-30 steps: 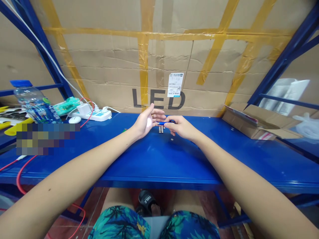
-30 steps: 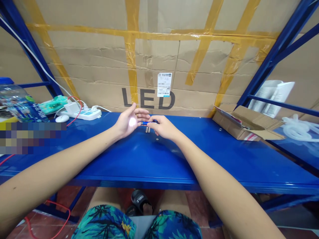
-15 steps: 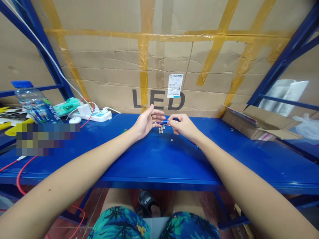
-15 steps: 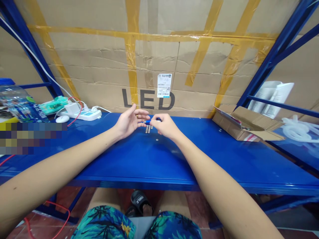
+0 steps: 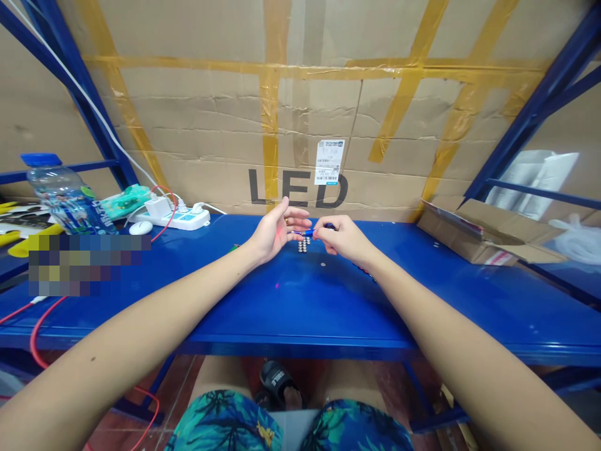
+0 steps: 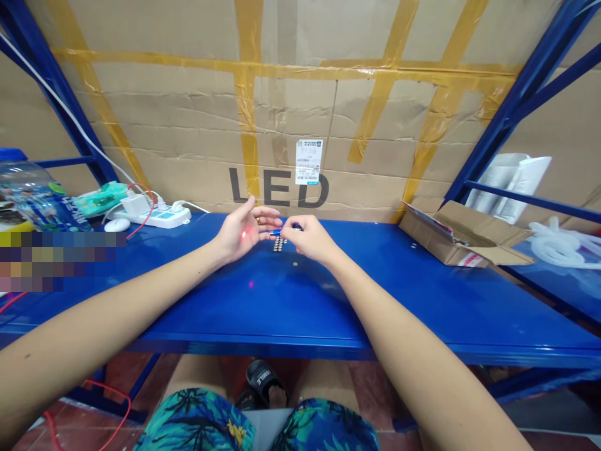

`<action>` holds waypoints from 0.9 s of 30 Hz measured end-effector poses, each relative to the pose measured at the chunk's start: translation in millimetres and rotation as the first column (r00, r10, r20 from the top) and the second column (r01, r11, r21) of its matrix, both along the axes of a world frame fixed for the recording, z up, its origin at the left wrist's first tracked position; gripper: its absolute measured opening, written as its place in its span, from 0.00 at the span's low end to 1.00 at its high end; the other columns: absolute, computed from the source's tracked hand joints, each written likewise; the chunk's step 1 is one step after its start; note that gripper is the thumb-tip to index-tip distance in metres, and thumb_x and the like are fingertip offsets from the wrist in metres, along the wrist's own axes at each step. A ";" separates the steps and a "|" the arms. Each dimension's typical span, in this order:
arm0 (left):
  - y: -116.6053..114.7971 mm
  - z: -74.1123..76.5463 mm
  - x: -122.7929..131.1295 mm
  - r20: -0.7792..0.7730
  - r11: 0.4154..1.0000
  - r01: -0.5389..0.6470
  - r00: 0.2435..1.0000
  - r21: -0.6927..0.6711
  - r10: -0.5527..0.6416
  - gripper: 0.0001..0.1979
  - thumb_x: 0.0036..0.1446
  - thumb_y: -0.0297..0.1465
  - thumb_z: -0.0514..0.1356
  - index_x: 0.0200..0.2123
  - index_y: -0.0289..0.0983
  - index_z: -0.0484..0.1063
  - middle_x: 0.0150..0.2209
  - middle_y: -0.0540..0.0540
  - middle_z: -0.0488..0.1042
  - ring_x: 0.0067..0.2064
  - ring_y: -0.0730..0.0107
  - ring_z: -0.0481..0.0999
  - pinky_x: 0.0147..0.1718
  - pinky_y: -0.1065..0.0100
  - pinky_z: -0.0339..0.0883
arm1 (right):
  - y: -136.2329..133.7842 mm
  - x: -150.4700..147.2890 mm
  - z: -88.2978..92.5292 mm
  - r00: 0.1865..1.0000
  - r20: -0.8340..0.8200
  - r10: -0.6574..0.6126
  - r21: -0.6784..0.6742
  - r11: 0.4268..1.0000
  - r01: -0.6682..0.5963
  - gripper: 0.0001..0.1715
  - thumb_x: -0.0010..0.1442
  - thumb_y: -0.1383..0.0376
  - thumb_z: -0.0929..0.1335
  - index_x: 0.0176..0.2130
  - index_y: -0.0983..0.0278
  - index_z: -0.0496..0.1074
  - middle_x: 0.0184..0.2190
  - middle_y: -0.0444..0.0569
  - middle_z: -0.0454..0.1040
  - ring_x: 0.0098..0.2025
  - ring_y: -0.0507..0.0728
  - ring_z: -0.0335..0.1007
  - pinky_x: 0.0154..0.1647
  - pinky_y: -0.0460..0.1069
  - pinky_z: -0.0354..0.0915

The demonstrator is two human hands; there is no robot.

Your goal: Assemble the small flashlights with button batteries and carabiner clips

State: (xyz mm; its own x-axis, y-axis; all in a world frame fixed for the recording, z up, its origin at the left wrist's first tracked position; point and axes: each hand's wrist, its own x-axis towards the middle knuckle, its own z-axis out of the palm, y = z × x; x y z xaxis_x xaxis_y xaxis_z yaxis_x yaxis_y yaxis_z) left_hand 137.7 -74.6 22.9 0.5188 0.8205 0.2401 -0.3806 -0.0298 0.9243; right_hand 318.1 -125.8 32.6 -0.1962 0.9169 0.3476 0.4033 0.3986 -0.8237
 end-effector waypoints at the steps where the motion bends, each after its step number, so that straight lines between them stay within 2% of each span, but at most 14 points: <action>1: 0.1 -0.2 0.0 0.000 1.000 0.003 1.000 -0.001 -0.003 0.30 0.60 0.56 0.54 0.38 0.33 0.77 0.36 0.38 0.79 0.39 0.61 0.77 0.38 0.63 0.70 | -0.2 -0.1 0.1 1.000 -0.004 0.012 -0.007 1.000 -0.012 0.07 0.52 0.64 0.66 0.26 0.64 0.71 0.13 0.37 0.61 0.15 0.48 0.56 0.19 0.45 0.56; 7: -0.1 -0.4 0.5 -0.013 1.000 -0.005 1.000 -0.001 0.005 0.30 0.59 0.57 0.54 0.38 0.34 0.77 0.37 0.38 0.79 0.41 0.59 0.78 0.42 0.60 0.70 | -1.5 -1.3 0.7 0.999 0.020 0.027 -0.042 0.999 -0.026 0.06 0.53 0.65 0.66 0.26 0.64 0.71 0.13 0.37 0.61 0.14 0.48 0.57 0.19 0.45 0.56; 17: -2.3 1.8 0.7 -0.031 1.000 0.010 0.999 0.024 -0.009 0.29 0.59 0.55 0.55 0.38 0.34 0.76 0.38 0.38 0.79 0.41 0.59 0.78 0.40 0.61 0.71 | 2.8 0.4 -3.1 0.999 -0.008 0.031 -0.046 0.998 -0.031 0.07 0.56 0.63 0.66 0.28 0.63 0.70 0.14 0.37 0.60 0.15 0.49 0.57 0.17 0.46 0.58; 19: -2.2 2.1 1.3 -0.072 0.997 -0.028 0.997 0.069 0.033 0.23 0.59 0.51 0.59 0.37 0.35 0.76 0.36 0.40 0.78 0.39 0.61 0.78 0.38 0.63 0.71 | 4.0 1.4 -3.4 0.999 -0.025 0.026 -0.058 0.998 -0.028 0.07 0.57 0.64 0.66 0.28 0.63 0.69 0.14 0.37 0.59 0.15 0.48 0.56 0.17 0.46 0.58; 22: -3.0 2.8 1.9 -0.219 0.969 -0.092 0.965 0.230 0.143 0.12 0.56 0.39 0.65 0.35 0.35 0.76 0.30 0.44 0.77 0.33 0.67 0.76 0.34 0.65 0.70 | 4.5 2.6 -3.6 0.998 -0.038 0.046 -0.081 0.995 -0.049 0.08 0.59 0.64 0.65 0.28 0.63 0.68 0.15 0.37 0.58 0.16 0.48 0.55 0.18 0.46 0.58; 24: -4.3 3.3 1.9 -0.296 0.945 -0.070 0.940 0.320 0.170 0.09 0.55 0.35 0.67 0.33 0.35 0.76 0.27 0.46 0.76 0.29 0.70 0.75 0.32 0.65 0.70 | 4.3 3.1 -3.4 0.996 -0.046 0.072 -0.107 0.991 -0.076 0.08 0.60 0.63 0.66 0.29 0.63 0.68 0.16 0.38 0.58 0.17 0.48 0.55 0.18 0.46 0.58; 27: -5.9 4.0 1.5 -0.329 0.931 -0.021 0.933 0.364 0.149 0.08 0.55 0.33 0.67 0.33 0.34 0.76 0.25 0.46 0.75 0.27 0.71 0.74 0.32 0.64 0.71 | 5.0 5.7 -2.5 0.989 -0.089 0.118 -0.162 0.978 -0.132 0.06 0.60 0.64 0.67 0.32 0.63 0.68 0.17 0.37 0.59 0.18 0.48 0.54 0.19 0.46 0.57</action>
